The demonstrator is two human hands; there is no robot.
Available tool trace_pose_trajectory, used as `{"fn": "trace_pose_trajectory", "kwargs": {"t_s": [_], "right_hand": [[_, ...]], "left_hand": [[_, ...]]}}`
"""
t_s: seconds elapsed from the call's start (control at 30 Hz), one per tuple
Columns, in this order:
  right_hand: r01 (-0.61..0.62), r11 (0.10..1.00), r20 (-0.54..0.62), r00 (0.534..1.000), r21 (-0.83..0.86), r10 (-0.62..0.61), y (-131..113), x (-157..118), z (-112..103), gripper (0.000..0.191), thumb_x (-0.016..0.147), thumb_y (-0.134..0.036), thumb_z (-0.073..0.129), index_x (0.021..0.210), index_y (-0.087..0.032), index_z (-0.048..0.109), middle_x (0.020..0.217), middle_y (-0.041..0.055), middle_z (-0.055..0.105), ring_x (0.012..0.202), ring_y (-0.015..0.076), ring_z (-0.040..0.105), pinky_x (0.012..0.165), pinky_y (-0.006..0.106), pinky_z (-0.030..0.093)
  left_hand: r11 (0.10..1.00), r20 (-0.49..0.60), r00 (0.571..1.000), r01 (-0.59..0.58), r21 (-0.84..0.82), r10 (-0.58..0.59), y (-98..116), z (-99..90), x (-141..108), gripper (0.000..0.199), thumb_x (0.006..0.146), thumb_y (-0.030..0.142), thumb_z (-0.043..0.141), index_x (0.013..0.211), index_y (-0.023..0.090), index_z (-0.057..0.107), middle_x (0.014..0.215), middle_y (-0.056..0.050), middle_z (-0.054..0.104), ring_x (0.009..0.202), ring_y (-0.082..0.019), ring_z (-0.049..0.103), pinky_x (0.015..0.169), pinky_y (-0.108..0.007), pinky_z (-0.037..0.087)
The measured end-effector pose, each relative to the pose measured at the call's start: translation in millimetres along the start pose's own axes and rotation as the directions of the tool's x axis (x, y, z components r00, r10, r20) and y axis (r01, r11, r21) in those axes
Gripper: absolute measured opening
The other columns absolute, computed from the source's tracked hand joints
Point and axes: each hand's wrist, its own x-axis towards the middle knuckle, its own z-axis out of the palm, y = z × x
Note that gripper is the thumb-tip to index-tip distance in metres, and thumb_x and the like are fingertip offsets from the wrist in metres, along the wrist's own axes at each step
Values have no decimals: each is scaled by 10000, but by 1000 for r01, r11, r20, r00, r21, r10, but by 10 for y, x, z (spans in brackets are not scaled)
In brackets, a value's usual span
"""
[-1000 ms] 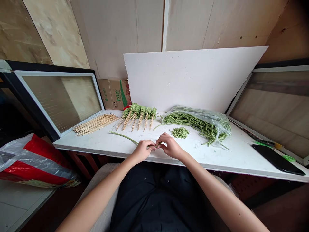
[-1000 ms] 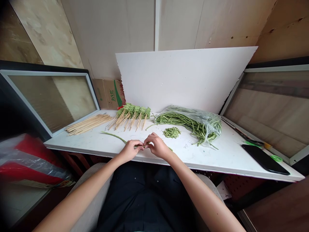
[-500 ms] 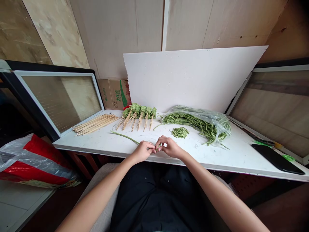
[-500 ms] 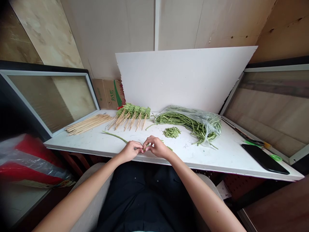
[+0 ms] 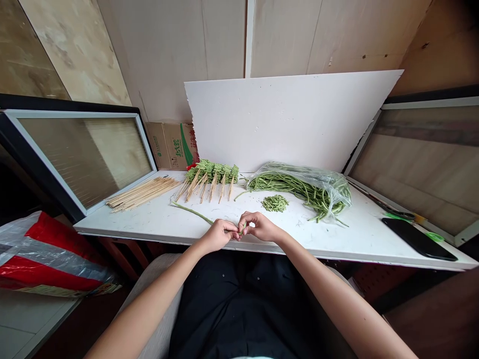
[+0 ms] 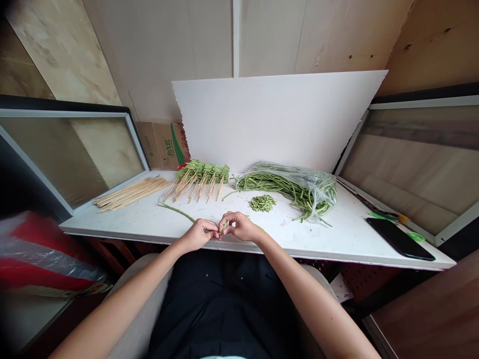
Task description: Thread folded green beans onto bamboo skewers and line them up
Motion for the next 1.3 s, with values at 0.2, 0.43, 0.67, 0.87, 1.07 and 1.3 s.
{"fn": "trace_pose_trajectory", "kwargs": {"t_s": [0.2,0.43,0.67,0.87,1.07,1.3], "right_hand": [[-44,957,66,997,285,26,-11,-4,-10,146,900,-332,751,877,-188,755,825,46,739,790,205,714,802,357,563],[-76,933,-310,950,-351,-39,104,-9,-313,326,939,-532,748,885,-225,840,885,109,734,924,277,630,809,388,480],[-330,713,-399,914,-619,77,508,-132,-539,337,1006,-443,655,869,-189,829,860,107,755,842,273,614,906,433,423],[-343,671,-348,928,-657,133,564,-157,-518,359,1011,-473,642,857,-207,828,839,106,763,885,280,624,916,396,430],[-342,733,-364,921,-588,138,526,-137,-554,510,1112,-449,414,891,-191,795,931,119,798,923,279,656,955,402,437],[-204,868,-266,960,-452,87,94,-58,-423,359,1014,-532,633,983,-221,811,1013,96,803,957,275,692,864,376,499]], "left_hand": [[999,-12,999,-43,-7,43,48,28,1,220,857,114,604,725,140,779,773,-69,751,751,-171,717,736,-268,595],[1000,-141,990,15,1,-14,38,-2,11,270,938,385,745,998,137,835,922,-118,796,767,-180,720,709,-279,588],[995,-147,988,66,72,-55,-54,-21,-1,286,927,403,779,1025,141,840,966,-125,807,805,-192,747,778,-297,605],[996,-144,988,72,53,-63,-34,-29,5,315,920,428,783,1030,138,840,992,-131,806,794,-188,737,743,-289,602],[997,-125,992,11,70,-2,-62,-40,6,315,937,428,766,1052,149,855,983,-136,795,833,-206,733,725,-289,592],[985,-125,991,-18,170,39,-136,-38,3,362,1044,284,564,1327,186,767,1028,-118,758,886,-193,713,833,-318,574]]}}
